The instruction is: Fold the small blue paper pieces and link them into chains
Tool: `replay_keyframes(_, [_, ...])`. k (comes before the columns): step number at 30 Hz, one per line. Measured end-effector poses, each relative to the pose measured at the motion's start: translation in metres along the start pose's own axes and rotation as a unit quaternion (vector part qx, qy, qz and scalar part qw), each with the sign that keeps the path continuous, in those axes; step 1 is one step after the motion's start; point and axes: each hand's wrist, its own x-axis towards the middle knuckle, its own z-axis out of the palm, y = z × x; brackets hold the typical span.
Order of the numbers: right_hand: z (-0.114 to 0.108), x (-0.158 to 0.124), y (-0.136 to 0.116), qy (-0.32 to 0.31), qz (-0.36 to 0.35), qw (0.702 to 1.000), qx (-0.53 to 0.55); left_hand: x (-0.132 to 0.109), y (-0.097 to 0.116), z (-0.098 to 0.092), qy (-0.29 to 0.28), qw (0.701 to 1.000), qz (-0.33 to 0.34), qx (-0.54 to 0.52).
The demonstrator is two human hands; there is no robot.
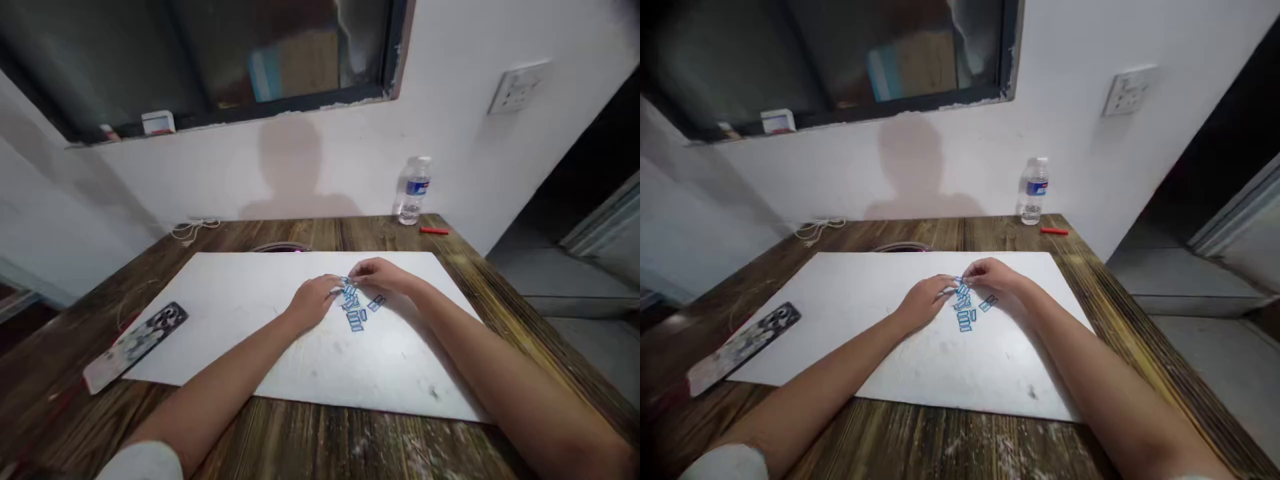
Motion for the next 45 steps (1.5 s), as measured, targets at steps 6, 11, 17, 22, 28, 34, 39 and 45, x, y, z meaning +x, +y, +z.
replay_keyframes(6, [-0.031,-0.015,-0.007,-0.061,0.005,0.968,-0.243,0.0,-0.003,0.003,-0.003,0.998,-0.05,0.045])
replay_keyframes(11, [-0.015,-0.013,-0.011,-0.041,0.005,0.921,-0.388,-0.002,0.002,-0.004,-0.138,0.989,0.05,0.031])
replay_keyframes(17, [0.009,0.001,0.0,0.012,-0.059,0.929,-0.366,-0.001,0.003,-0.003,-0.123,0.989,0.074,-0.017])
replay_keyframes(22, [-0.002,0.001,0.012,0.001,-0.103,0.964,-0.246,0.001,-0.005,0.004,-0.011,1.0,-0.029,-0.003])
replay_keyframes(28, [-0.008,-0.001,0.011,-0.049,-0.143,0.963,-0.223,0.002,-0.012,0.003,0.051,0.992,-0.119,0.005])
replay_keyframes(34, [-0.001,0.006,0.02,0.013,-0.158,0.963,-0.217,0.001,-0.004,-0.003,-0.122,0.992,0.025,-0.018])
replay_keyframes(39, [-0.001,0.007,0.023,0.043,-0.128,0.971,-0.196,0.0,-0.006,-0.008,-0.156,0.976,0.109,-0.107])
replay_keyframes(45, [-0.003,0.006,0.018,-0.006,-0.156,0.967,-0.203,0.003,-0.004,-0.003,-0.075,0.985,0.088,-0.127])
